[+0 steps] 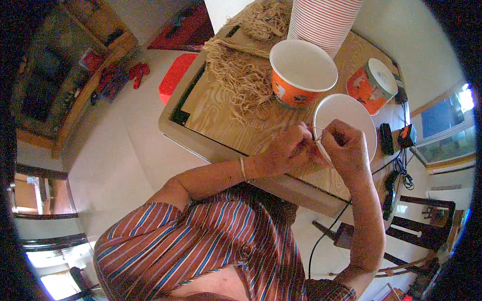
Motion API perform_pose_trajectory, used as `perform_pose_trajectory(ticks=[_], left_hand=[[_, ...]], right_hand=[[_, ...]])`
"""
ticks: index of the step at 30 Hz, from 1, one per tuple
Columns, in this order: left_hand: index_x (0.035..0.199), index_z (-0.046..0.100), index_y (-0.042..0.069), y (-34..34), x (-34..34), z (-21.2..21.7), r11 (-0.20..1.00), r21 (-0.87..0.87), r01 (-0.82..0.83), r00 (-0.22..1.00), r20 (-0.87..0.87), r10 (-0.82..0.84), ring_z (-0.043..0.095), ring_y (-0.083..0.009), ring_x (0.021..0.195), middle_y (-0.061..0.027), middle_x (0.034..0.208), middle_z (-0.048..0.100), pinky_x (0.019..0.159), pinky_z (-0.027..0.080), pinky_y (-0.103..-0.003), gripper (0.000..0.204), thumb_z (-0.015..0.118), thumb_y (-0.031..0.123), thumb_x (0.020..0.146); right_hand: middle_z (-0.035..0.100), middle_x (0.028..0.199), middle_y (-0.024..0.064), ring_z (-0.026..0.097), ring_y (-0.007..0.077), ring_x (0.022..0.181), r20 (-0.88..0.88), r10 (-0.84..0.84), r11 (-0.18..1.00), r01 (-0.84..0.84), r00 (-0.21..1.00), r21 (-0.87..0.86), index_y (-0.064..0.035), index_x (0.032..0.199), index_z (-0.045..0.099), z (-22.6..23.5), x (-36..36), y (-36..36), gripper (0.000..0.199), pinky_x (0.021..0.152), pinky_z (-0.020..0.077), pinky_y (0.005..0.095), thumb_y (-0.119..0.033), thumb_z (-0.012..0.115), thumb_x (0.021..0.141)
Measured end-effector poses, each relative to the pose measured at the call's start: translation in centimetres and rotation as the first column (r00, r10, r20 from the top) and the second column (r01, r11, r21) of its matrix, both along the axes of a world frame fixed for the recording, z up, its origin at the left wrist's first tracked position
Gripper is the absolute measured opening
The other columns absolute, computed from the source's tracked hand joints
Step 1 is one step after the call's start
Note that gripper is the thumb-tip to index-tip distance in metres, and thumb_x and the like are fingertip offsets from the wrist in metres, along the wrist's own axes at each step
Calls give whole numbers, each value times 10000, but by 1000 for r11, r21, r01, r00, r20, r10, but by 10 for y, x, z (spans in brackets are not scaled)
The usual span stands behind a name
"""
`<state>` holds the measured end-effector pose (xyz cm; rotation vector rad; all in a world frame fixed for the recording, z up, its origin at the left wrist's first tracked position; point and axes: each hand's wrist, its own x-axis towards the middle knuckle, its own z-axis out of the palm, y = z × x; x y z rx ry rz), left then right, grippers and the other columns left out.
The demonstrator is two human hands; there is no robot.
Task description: Preparing and handling thin fiber or string materials alongside stacks of paper cups for a packaging task.
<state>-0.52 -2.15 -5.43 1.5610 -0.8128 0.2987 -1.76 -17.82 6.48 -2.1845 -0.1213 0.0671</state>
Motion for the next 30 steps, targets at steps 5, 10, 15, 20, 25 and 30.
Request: perform_pose_trajectory(ticks=[5,10,15,20,25,30], left_hand=[[1019,460,41,9,3,12,989,148,27,992,117,-45,549,-332,851,-140,972,513,740,466,-394,253,616,45,820],[1008,460,36,13,7,14,986,163,18,979,199,-51,548,-350,851,-150,958,511,712,469,-407,259,620,37,805],[986,466,25,17,11,14,976,216,5,979,198,-49,585,-355,797,-159,882,515,634,494,-403,235,618,33,807],[1046,560,9,19,6,26,1000,-13,9,992,-129,-11,635,-221,882,-130,946,616,734,516,-342,186,591,111,895],[1081,580,12,15,7,26,990,-68,126,978,-161,-136,622,-192,904,-100,974,626,785,505,-328,197,585,113,912],[1069,594,17,12,13,21,983,-34,181,966,-179,-184,607,-179,943,-85,977,621,828,498,-320,182,596,115,916]], right_hand=[[538,644,-38,449,26,548,-136,-43,996,52,990,69,-35,713,574,7,-1,2,148,475,368,215,-90,557,850],[549,652,-39,423,27,487,-302,-33,958,116,953,262,-65,713,580,5,-3,-2,160,412,321,208,-121,549,859],[562,668,-18,487,37,599,-83,-9,995,17,996,97,-27,732,581,1,-4,1,150,546,405,215,-89,546,865],[559,669,-10,495,43,648,-68,13,1000,-12,998,26,-4,742,576,6,-4,5,145,608,427,228,-71,546,867],[537,663,-15,475,38,640,-24,41,999,-42,999,-7,-2,747,574,1,-2,2,157,586,417,226,-87,568,879],[510,645,-29,440,35,619,28,89,996,-88,996,-25,-7,748,577,4,-3,3,162,545,392,228,-90,586,887]])
